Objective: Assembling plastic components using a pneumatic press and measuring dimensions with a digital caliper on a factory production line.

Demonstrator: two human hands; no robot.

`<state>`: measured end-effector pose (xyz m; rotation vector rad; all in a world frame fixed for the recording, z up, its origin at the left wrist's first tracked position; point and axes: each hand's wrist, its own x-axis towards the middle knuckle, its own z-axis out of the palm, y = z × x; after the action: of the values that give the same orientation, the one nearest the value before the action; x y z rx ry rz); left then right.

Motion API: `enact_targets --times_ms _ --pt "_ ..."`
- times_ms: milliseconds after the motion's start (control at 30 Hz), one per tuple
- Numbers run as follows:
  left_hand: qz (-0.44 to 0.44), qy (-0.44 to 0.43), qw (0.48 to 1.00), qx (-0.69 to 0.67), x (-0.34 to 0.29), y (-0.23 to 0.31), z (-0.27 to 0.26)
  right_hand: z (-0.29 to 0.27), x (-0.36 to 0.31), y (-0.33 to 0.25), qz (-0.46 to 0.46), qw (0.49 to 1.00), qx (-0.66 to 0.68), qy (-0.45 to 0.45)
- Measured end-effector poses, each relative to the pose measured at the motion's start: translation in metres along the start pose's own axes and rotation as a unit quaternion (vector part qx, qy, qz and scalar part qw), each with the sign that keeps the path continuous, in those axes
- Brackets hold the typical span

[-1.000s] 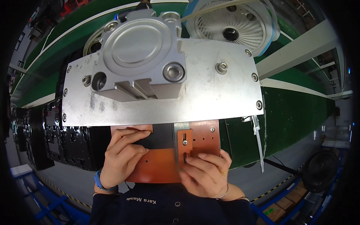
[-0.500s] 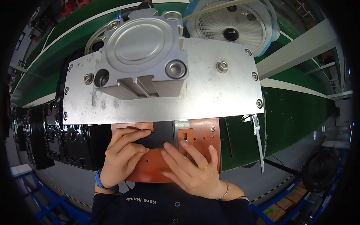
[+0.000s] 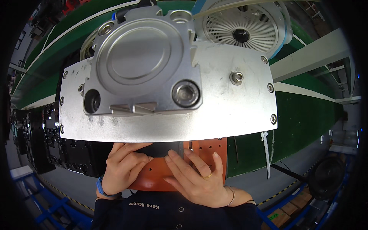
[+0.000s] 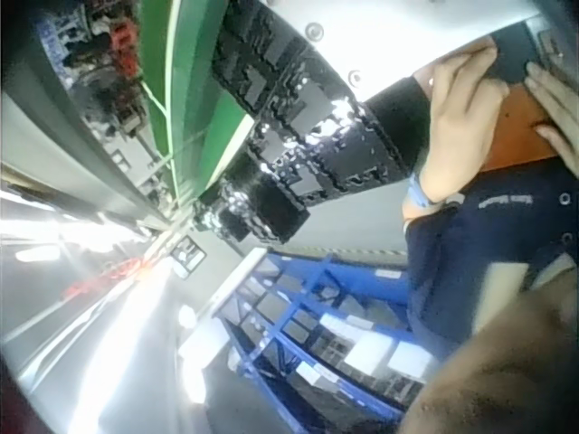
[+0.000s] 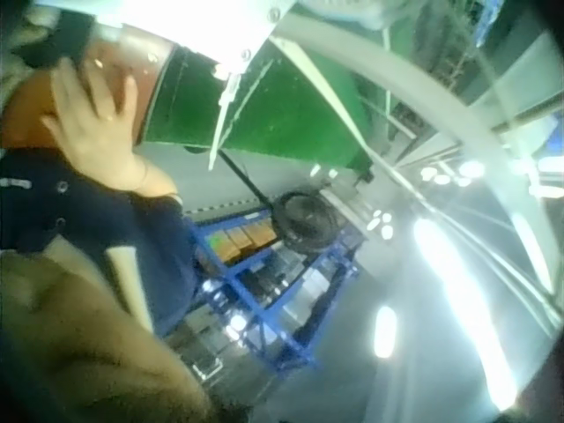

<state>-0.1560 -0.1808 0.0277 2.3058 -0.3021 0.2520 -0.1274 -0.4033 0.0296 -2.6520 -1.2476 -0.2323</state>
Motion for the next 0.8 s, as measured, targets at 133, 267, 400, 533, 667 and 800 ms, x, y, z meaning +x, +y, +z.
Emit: enact_targets --times_ms 133,267,400,533,667,800 --pt "0.002 -0.005 1.000 -0.002 0.002 -0.002 0.000 0.000 0.000 0.000 0.004 1.000 -0.006 0.008" --pt "0.001 -0.001 1.000 -0.002 0.001 0.000 -0.001 0.000 -0.001 0.000 -0.006 1.000 -0.008 -0.006" --pt "0.013 -0.003 1.000 -0.002 0.006 -0.001 0.000 0.001 0.001 0.001 -0.002 1.000 -0.002 0.012" --pt "0.025 0.014 1.000 -0.008 0.008 0.000 0.001 -0.001 0.001 0.002 0.004 0.999 0.030 0.015" --pt "0.019 0.005 1.000 -0.019 0.008 0.000 -0.002 -0.003 -0.004 0.010 0.024 0.991 0.115 0.061" --pt "-0.001 0.002 0.998 -0.066 0.004 0.003 -0.005 -0.014 0.005 0.023 0.088 0.934 0.315 0.143"
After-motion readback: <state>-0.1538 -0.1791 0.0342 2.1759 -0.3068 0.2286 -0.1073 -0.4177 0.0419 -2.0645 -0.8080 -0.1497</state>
